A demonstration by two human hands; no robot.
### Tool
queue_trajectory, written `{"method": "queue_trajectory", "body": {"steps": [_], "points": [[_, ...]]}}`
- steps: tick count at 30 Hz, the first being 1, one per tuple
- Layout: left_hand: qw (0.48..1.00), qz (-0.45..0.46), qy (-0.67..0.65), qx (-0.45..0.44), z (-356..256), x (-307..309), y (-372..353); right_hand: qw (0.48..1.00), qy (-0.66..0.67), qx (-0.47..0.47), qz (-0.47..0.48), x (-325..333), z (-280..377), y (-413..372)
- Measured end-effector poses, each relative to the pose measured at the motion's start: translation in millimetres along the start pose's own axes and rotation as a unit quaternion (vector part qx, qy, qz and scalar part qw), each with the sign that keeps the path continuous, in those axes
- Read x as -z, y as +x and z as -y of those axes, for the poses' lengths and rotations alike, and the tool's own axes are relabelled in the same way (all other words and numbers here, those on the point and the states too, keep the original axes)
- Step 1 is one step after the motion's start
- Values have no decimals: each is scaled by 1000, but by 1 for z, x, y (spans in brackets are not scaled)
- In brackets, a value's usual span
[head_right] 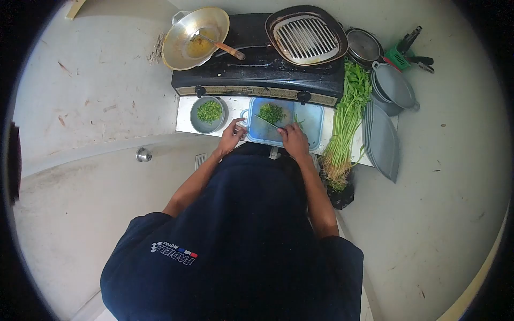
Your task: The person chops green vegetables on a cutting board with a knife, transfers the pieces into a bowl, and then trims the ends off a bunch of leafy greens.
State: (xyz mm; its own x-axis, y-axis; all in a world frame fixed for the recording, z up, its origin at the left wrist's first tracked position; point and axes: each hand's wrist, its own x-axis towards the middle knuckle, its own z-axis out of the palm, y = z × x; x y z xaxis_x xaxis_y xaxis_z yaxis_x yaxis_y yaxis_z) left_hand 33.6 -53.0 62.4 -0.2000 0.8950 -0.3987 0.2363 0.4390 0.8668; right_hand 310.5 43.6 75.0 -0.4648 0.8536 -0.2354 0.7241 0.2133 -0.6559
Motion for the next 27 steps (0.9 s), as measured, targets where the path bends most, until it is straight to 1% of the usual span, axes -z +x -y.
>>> {"method": "queue_trajectory", "body": {"steps": [1,4,5,7,11,13,14,17,18,21,22,25,26,27], "points": [[1000,5,4,6,-2,1,4,1000,6,-2,-4,1,0,0],[998,14,35,-47,-12,5,15,999,22,7,-35,-2,-3,6],[998,24,34,-42,-17,6,19,998,26,11,-48,-3,-5,8],[998,44,30,-33,-25,6,27,999,30,-10,-23,2,-1,13],[996,61,29,-51,-36,9,41,998,18,-51,7,8,3,20],[994,70,46,-66,-43,11,47,998,11,-67,0,3,4,21],[992,73,76,-70,-46,12,50,997,7,-76,-4,1,4,21],[985,103,107,-84,-60,16,57,997,1,-74,-27,-5,5,17],[985,105,97,-101,-61,15,59,996,16,-77,-38,-2,10,13],[972,150,104,-147,-64,14,65,996,13,-65,-59,3,23,3],[967,155,106,-174,-65,13,67,995,14,-67,-67,3,27,0],[949,210,137,-189,-66,11,74,993,23,-86,-80,9,39,-10],[952,220,133,-167,-65,9,76,992,19,-84,-88,10,41,-12],[951,223,136,-167,-65,7,77,992,21,-88,-90,12,45,-14]]}}
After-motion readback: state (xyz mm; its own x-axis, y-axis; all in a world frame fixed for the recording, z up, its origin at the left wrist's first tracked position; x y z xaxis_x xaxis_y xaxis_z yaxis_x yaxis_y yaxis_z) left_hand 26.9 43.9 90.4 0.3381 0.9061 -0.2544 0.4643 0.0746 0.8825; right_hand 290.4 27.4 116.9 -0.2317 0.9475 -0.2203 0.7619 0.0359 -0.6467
